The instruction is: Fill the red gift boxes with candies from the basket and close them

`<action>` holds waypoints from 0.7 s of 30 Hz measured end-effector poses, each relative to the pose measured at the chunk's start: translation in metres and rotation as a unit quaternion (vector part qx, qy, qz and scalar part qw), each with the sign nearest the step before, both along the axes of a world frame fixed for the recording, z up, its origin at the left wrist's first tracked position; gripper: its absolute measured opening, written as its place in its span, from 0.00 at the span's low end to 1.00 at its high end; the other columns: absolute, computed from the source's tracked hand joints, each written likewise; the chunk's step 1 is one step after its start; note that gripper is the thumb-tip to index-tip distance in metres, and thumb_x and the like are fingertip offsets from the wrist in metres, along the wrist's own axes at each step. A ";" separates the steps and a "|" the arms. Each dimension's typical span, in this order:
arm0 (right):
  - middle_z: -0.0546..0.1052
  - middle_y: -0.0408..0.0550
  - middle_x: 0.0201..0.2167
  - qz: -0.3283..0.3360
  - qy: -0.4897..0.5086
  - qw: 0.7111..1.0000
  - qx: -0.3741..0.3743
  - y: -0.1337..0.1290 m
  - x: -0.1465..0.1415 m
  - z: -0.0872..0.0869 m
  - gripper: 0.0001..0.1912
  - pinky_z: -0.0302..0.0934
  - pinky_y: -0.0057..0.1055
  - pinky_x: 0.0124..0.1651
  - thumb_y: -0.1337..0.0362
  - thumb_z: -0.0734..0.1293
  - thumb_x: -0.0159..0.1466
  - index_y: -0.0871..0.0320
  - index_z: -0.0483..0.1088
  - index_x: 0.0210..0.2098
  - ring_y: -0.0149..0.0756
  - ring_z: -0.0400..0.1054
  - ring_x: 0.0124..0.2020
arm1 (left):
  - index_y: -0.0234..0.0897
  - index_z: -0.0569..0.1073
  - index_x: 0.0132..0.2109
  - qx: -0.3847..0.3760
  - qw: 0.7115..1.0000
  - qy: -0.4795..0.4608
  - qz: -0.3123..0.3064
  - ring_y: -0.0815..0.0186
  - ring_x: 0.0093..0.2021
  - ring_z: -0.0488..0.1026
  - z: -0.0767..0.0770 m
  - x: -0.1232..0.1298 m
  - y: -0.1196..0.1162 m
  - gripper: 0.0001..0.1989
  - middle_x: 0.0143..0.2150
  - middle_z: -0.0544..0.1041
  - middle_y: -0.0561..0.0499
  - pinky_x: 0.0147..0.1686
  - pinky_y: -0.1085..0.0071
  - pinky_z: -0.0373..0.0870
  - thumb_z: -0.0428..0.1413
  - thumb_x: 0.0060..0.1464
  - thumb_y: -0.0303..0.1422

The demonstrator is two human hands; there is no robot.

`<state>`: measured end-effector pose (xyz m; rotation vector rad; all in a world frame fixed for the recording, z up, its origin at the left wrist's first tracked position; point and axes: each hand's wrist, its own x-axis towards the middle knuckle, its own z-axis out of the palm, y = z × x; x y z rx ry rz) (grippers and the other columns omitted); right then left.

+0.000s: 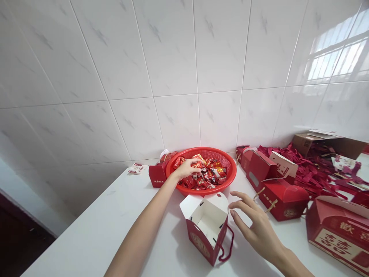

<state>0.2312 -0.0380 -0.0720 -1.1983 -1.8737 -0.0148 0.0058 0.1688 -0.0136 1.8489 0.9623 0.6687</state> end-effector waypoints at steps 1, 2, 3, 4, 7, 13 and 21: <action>0.76 0.54 0.54 0.001 0.000 1.000 0.001 0.000 0.000 0.000 0.09 0.73 0.36 0.45 0.63 0.60 0.71 0.51 0.72 0.38 0.40 0.77 0.48 | 0.34 0.73 0.54 -0.010 1.000 -0.004 0.001 0.63 0.42 0.78 0.000 0.001 0.000 0.14 0.48 0.78 0.47 0.46 0.58 0.77 0.59 0.64 0.35; 0.75 0.54 0.54 0.001 0.001 1.000 0.002 0.000 0.001 0.000 0.09 0.73 0.36 0.45 0.64 0.60 0.71 0.51 0.72 0.39 0.40 0.77 0.48 | 0.34 0.73 0.55 -0.018 1.000 -0.008 0.003 0.63 0.41 0.78 -0.001 0.001 0.000 0.15 0.48 0.78 0.47 0.44 0.60 0.78 0.59 0.64 0.35; 0.75 0.54 0.54 0.001 0.002 1.000 0.003 0.000 0.001 0.000 0.09 0.73 0.36 0.45 0.64 0.60 0.71 0.51 0.72 0.39 0.40 0.77 0.48 | 0.34 0.72 0.56 -0.024 1.000 -0.011 0.008 0.64 0.40 0.78 -0.001 0.002 0.000 0.15 0.48 0.78 0.47 0.43 0.60 0.78 0.59 0.64 0.35; 0.76 0.54 0.54 0.002 0.002 1.000 0.003 0.000 0.002 0.000 0.09 0.73 0.36 0.45 0.64 0.60 0.71 0.51 0.72 0.39 0.40 0.77 0.48 | 0.34 0.72 0.56 -0.027 0.999 -0.015 0.013 0.64 0.40 0.78 -0.001 0.002 0.000 0.16 0.48 0.78 0.47 0.43 0.60 0.78 0.59 0.64 0.35; 0.76 0.54 0.54 0.002 0.005 1.000 0.002 0.001 0.002 0.000 0.09 0.73 0.36 0.44 0.64 0.60 0.71 0.51 0.72 0.38 0.40 0.77 0.48 | 0.35 0.73 0.55 -0.025 0.999 -0.027 0.033 0.62 0.43 0.78 -0.001 0.002 0.001 0.15 0.51 0.77 0.46 0.44 0.60 0.77 0.59 0.64 0.34; 0.76 0.54 0.54 0.004 0.002 1.000 -0.001 0.001 0.001 0.001 0.09 0.73 0.35 0.44 0.64 0.60 0.71 0.52 0.71 0.39 0.40 0.77 0.48 | 0.33 0.74 0.51 -0.043 0.997 -0.036 0.057 0.65 0.39 0.77 0.002 -0.002 0.005 0.11 0.45 0.78 0.48 0.38 0.65 0.78 0.59 0.64 0.34; 0.75 0.54 0.54 0.003 0.004 1.000 -0.007 0.001 0.001 0.001 0.09 0.73 0.36 0.45 0.63 0.60 0.71 0.52 0.71 0.38 0.40 0.77 0.48 | 0.32 0.74 0.46 -0.071 0.992 0.069 0.075 0.70 0.31 0.74 0.004 0.001 0.020 0.10 0.38 0.77 0.51 0.30 0.72 0.75 0.58 0.65 0.36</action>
